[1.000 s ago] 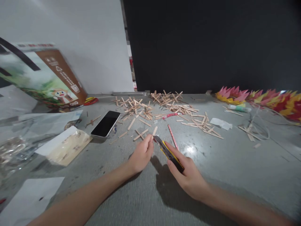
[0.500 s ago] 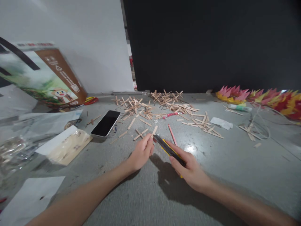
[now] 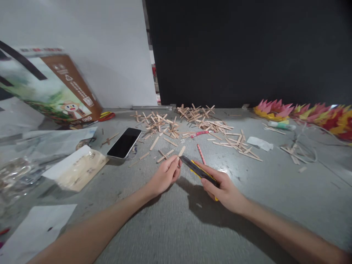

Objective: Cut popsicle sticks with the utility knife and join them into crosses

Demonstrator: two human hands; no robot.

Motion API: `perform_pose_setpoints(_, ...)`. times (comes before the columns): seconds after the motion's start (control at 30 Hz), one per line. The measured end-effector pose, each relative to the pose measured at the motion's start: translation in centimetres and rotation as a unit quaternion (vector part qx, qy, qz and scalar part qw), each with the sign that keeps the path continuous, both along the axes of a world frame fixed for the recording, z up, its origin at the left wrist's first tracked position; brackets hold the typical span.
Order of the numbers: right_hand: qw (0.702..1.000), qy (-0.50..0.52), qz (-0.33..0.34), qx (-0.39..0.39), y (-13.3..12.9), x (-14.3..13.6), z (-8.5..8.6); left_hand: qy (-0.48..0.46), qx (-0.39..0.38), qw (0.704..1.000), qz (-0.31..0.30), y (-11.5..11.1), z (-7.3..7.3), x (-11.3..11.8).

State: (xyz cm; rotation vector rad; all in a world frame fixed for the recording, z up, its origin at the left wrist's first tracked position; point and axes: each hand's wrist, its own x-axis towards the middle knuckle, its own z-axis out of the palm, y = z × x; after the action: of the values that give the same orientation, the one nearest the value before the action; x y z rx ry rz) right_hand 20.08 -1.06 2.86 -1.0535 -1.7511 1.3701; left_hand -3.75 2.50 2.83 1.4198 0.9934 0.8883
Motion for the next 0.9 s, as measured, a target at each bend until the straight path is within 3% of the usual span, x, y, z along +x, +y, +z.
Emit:
perform_pose_setpoints(0.13,0.996,0.058,0.004,-0.072,0.3,0.1,-0.3,-0.004,0.002,1.000,-0.016,0.1,0.0,-0.1)
perform_pose_setpoints(0.27,0.973,0.149,0.020,-0.174,0.7,0.1,-0.4,-0.031,-0.009,0.999,-0.029,0.3,-0.3,-0.2)
perform_pose_setpoints(0.43,0.969,0.162,0.020,-0.183,0.7,0.2,-0.4,-0.044,-0.020,0.998,-0.031,0.6,-0.4,-0.2)
perform_pose_setpoints(0.5,0.978,0.148,0.007,-0.146,0.6,0.1,-0.3,-0.032,-0.016,0.999,-0.024,0.4,-0.2,-0.1)
perform_pose_setpoints(0.63,0.996,0.051,-0.067,0.037,0.4,-0.3,0.0,0.035,-0.004,0.999,-0.021,-0.1,-0.1,0.2)
perform_pose_setpoints(0.77,0.983,-0.038,-0.119,0.136,0.5,-1.0,-0.1,0.114,0.037,0.991,-0.054,-0.6,-0.2,0.7)
perform_pose_setpoints(0.9,0.960,-0.069,-0.096,0.254,0.7,-1.0,-0.8,0.142,0.069,0.987,-0.040,-1.4,-0.5,1.7)
